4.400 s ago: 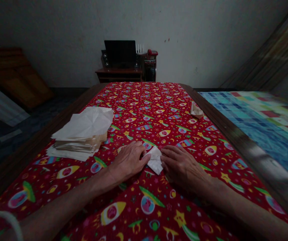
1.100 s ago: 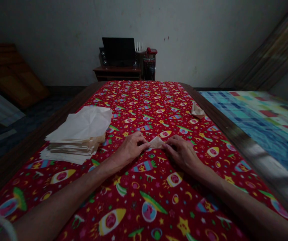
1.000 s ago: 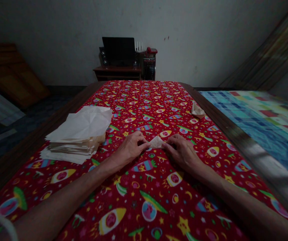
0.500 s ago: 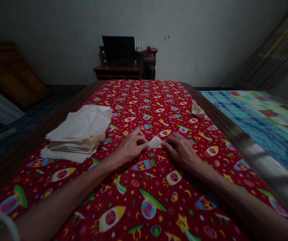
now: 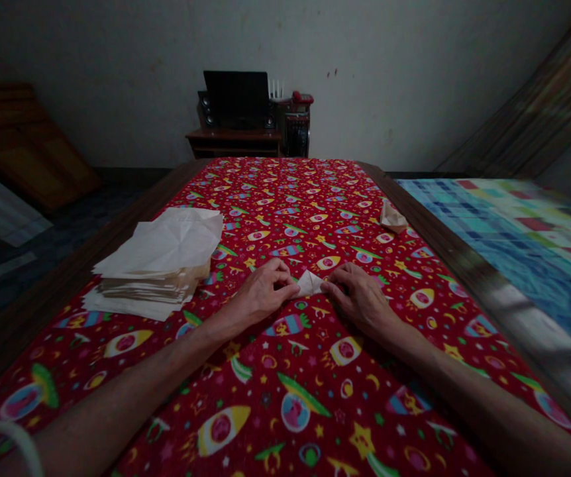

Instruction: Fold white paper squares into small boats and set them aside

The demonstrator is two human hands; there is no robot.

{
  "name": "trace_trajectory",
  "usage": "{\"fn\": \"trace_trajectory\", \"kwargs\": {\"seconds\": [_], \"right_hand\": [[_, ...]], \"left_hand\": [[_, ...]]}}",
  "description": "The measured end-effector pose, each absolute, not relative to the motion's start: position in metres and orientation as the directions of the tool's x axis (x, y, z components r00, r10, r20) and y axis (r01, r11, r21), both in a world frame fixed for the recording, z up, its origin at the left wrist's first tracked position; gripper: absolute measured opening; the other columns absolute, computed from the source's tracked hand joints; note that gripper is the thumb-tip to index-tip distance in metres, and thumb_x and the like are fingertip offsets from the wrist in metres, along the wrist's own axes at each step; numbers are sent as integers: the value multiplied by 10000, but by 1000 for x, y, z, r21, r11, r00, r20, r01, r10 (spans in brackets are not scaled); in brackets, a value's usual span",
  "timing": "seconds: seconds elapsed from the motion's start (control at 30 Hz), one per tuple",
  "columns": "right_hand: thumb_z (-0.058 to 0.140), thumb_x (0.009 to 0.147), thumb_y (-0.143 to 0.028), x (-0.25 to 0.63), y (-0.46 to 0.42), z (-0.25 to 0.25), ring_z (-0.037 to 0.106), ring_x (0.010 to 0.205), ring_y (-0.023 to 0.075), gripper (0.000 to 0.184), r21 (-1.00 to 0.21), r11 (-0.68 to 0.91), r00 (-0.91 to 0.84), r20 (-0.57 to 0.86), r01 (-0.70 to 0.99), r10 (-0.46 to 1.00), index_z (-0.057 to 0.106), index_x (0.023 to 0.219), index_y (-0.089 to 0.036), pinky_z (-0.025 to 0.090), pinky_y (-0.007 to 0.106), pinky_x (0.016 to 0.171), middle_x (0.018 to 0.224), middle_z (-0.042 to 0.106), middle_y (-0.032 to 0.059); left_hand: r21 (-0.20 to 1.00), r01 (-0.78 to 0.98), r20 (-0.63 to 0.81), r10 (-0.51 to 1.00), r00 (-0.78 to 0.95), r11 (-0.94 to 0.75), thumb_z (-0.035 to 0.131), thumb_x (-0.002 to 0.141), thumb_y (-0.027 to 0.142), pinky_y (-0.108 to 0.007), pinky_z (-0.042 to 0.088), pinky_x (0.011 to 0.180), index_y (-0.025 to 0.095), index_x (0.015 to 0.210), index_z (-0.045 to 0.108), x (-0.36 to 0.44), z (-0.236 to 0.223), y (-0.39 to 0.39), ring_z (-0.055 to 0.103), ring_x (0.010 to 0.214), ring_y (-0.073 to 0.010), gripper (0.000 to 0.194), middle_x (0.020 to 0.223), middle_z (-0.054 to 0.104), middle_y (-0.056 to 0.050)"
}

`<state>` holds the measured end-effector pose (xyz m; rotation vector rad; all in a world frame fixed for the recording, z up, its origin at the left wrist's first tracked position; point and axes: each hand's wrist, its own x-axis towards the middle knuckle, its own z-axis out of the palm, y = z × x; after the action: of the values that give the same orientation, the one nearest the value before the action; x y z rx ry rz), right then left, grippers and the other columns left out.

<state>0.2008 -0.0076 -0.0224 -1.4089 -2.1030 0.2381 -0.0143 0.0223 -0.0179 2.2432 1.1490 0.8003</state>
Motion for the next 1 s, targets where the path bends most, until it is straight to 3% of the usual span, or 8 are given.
{"fn": "trace_trajectory", "kwargs": {"seconds": [0.33,0.6,0.73,0.87,1.0], "right_hand": [[508,890,-272,199,-6,-22,496,724,163,196,-404,418,-281,354,814,892,556,720,-185,377,279,647,776,543,38],[488,898,-262,197,-5,-21,485,711,167,217,-336,402,-292,334,852,896,546,707,-176,371,283,635,770,538,51],[499,892,-261,197,-5,-22,474,681,158,211,-317,419,-302,357,851,884,548,703,-181,361,274,616,751,529,41],[501,892,-265,198,-4,-23,475,684,161,204,-298,415,-300,363,859,882,547,713,-180,362,271,612,754,530,45],[491,900,-282,199,-2,-25,493,719,169,208,-286,420,-317,344,861,884,551,730,-178,377,278,645,786,548,57]], "left_hand": [[508,594,360,781,511,-623,531,832,196,-277,463,697,161,643,558,-11,-24,19,541,757,-143,194,840,534,-25],[458,626,368,776,513,-631,499,860,175,-280,464,697,164,679,520,-11,-24,16,536,756,-146,183,832,530,-27],[375,654,429,748,506,-657,509,869,160,-315,483,774,183,911,550,-9,-24,9,547,869,-177,63,921,540,-35],[249,673,464,696,549,-696,489,898,186,-386,464,903,222,1203,477,-7,-21,3,508,1075,-223,308,1157,518,-75],[168,700,463,682,566,-694,436,940,246,-432,444,942,235,1280,452,-6,-17,2,477,1142,-245,340,1249,499,-94]]}}
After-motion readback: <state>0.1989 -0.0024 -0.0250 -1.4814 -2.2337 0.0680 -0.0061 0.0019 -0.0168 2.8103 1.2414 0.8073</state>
